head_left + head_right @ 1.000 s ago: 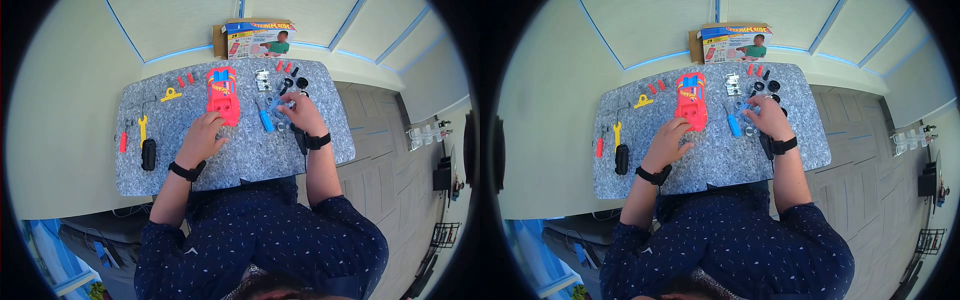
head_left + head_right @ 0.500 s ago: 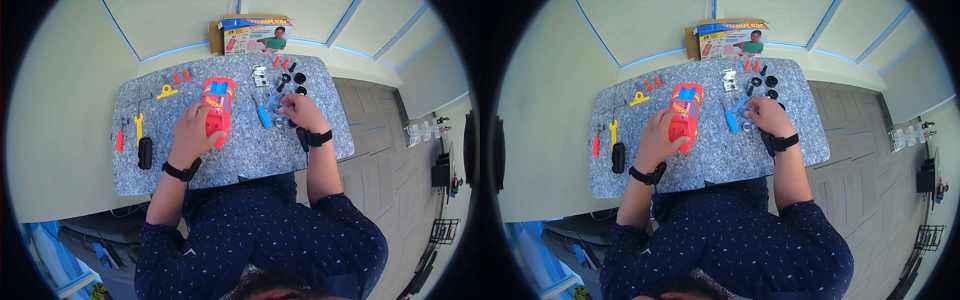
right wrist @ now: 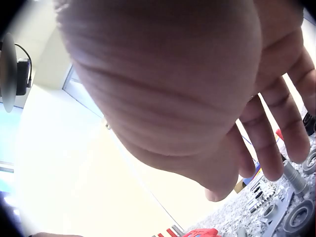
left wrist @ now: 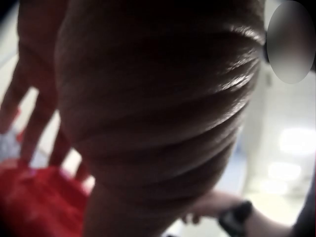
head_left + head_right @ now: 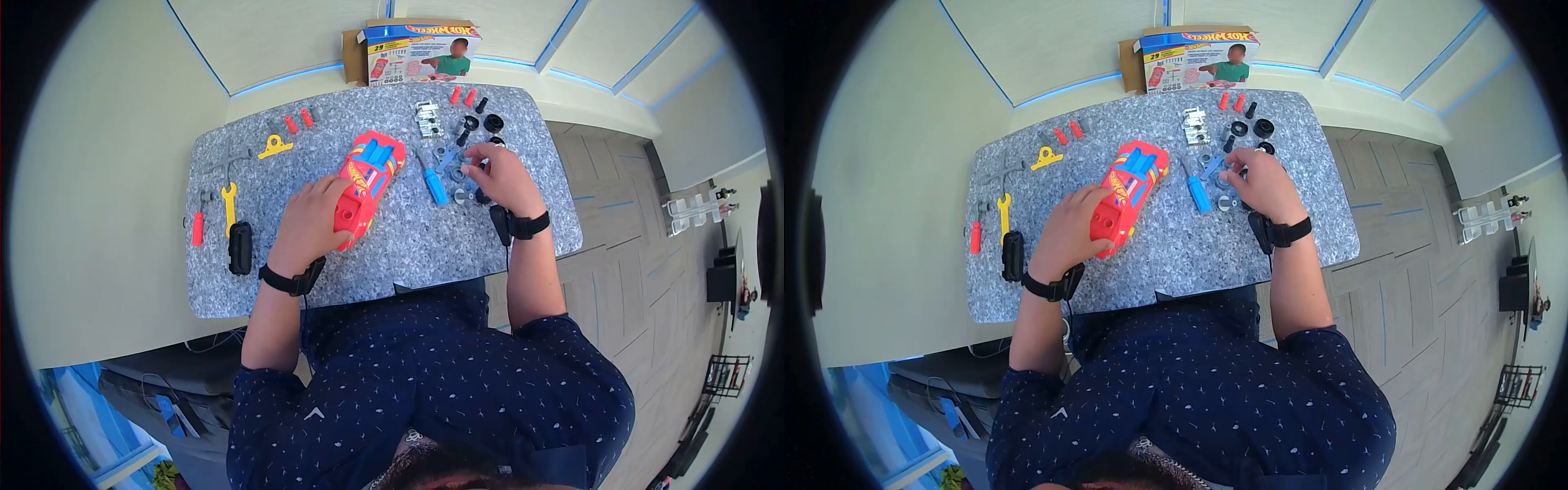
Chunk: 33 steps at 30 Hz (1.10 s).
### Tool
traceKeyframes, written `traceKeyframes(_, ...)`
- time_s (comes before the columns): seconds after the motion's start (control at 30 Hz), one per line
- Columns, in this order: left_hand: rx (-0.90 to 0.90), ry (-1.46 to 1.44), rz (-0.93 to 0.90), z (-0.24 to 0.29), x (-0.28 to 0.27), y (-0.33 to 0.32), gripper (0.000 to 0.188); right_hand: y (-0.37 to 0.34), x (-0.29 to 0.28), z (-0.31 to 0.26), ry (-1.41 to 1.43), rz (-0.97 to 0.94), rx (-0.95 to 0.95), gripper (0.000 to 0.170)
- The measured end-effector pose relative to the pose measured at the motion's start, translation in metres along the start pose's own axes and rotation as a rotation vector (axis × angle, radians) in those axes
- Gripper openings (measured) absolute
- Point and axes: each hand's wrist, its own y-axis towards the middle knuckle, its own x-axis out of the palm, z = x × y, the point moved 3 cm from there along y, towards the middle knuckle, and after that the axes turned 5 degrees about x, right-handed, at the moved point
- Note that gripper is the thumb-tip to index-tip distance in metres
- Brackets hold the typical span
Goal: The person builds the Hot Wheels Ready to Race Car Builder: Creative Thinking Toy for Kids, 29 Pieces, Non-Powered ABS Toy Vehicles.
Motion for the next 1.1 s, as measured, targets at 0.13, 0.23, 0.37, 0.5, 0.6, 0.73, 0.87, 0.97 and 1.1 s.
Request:
traceKeyframes(0.13,-0.03,0.025,-0.064,0.005,-0.007,-0.009,0.09,0.007,0.008,-0.014,-0.089,0.085,-0.155,0.034)
traceKeyframes(0.23,-0.034,0.054,-0.083,0.008,-0.003,-0.012,0.089,0.043,0.024,-0.018,-0.296,0.085,-0.183,0.034)
traceKeyframes(0.37,-0.087,0.113,-0.126,0.02,-0.001,-0.009,0.088,0.095,0.051,-0.006,-0.527,0.058,-0.171,0.025)
traceKeyframes(0.5,-0.076,0.112,-0.079,0.022,0.0,-0.018,0.086,0.127,0.073,0.005,-0.702,0.028,-0.14,0.018)
traceKeyframes(0.6,-0.078,0.047,-0.082,0.015,0.006,-0.026,0.078,0.139,0.085,0.015,-0.7,-0.01,-0.066,0.017)
traceKeyframes(0.73,0.009,-0.003,-0.046,0.005,0.007,-0.038,0.081,0.13,0.076,0.003,-0.663,0.068,-0.187,0.017)
traceKeyframes(0.87,0.089,-0.095,-0.11,-0.001,-0.002,-0.038,0.085,0.09,0.034,-0.052,-0.177,0.201,-0.337,0.007)
traceKeyframes(0.97,0.138,-0.151,-0.213,-0.019,-0.004,-0.037,0.086,0.042,0.021,-0.088,0.216,0.017,-0.321,0.01)
traceKeyframes(1.1,0.14,-0.341,-0.21,-0.029,-0.009,-0.042,0.08,-0.017,0.043,-0.103,0.475,-0.207,-0.344,0.012)
